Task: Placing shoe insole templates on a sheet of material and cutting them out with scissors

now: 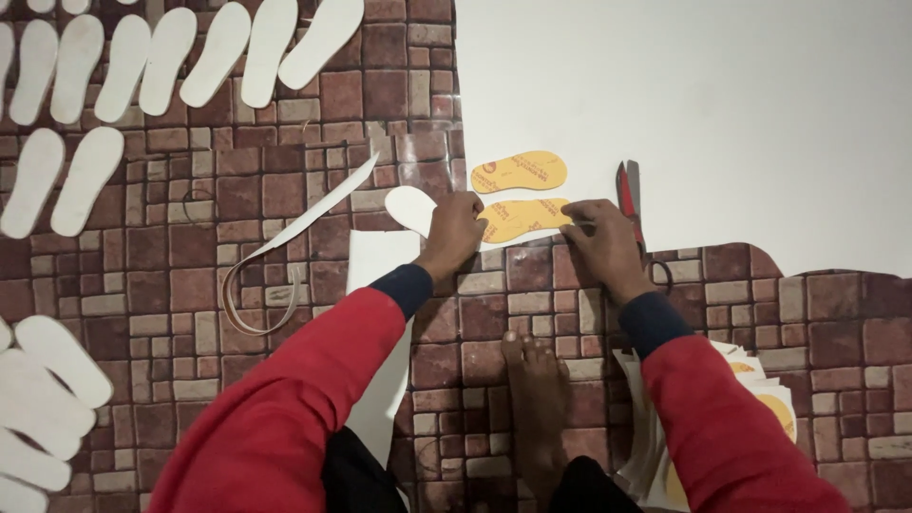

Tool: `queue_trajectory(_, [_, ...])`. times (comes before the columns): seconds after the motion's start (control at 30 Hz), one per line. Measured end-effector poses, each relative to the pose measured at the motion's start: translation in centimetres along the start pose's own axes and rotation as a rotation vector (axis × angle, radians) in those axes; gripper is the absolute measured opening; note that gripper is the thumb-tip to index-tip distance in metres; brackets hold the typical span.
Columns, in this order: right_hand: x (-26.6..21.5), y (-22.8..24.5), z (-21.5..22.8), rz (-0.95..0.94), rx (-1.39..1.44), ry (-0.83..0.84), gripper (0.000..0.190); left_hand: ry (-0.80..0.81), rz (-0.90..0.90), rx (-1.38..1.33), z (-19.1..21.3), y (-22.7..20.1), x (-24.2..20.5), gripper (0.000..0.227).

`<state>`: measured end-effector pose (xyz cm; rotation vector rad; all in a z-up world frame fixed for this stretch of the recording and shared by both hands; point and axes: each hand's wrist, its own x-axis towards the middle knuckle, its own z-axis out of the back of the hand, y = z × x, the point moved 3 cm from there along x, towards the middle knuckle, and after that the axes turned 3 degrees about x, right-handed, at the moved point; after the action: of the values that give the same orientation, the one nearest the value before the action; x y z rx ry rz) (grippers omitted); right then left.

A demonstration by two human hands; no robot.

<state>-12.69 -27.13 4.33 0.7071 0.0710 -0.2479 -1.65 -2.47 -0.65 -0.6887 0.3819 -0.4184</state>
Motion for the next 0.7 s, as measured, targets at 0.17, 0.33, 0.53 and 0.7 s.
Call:
queue_trajectory(0.17, [-1.4, 2.6, 1.2, 0.168, -0.234, -0.091, 0.025, -0.043, -0.196, 0.194, 1.6, -4.8, -1.6, 0.026])
queue_trajectory(0.33, [-5.3, 0.3, 3.3, -0.114, -0.316, -0.166, 0.041, -0.013, -0.448, 0.361, -2.0, -7.7, -0.9, 0.022])
queue_trajectory(0.53, [-7.5, -1.1, 4.2, -0.256, -0.287, -0.029, 0.067, -0.116, -0.618, 0.484, -4.8, -11.1, -1.8, 0.031])
queue_trajectory(0.7, [-7.6, -2.5, 3.7, -0.333, -0.270, 0.044, 0.082, -0.207, -0.629, 0.633, -6.3, -11.0, -1.3, 0.024])
